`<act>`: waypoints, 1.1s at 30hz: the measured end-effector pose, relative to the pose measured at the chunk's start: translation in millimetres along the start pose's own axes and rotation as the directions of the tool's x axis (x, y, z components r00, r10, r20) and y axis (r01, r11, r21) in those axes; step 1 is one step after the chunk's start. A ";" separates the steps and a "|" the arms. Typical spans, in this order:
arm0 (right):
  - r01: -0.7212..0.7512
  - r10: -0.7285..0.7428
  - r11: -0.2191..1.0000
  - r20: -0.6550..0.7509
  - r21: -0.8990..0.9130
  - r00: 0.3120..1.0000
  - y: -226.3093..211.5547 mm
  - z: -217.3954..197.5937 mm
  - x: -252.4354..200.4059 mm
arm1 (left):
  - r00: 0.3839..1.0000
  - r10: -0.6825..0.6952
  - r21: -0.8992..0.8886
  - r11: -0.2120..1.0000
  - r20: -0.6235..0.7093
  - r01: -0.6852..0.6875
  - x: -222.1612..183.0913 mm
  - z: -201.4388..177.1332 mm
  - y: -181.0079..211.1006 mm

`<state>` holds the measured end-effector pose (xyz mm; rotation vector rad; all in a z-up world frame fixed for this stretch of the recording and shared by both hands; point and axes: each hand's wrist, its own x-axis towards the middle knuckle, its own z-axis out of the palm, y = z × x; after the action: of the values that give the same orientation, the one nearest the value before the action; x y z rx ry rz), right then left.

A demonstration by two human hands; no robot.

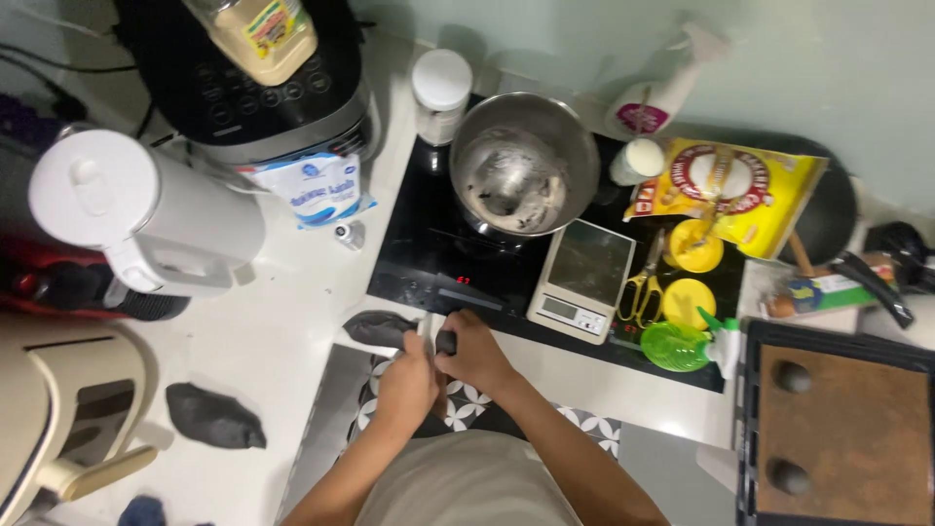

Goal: Placing a tray of dough into the oven and shaping more dough rolls using a scale.

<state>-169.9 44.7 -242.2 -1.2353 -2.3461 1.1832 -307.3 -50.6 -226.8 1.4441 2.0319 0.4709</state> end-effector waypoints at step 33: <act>0.077 -0.069 0.983 -0.052 0.165 0.996 -26.2 1.8 -24.1 | 0.687 -0.614 -0.620 0.726 -0.389 0.298 -38.5 -32.3 -53.1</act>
<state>-171.3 16.8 -220.1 -1.0989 -2.1893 1.2833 -357.8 -103.4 -223.7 0.4090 2.3623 1.2243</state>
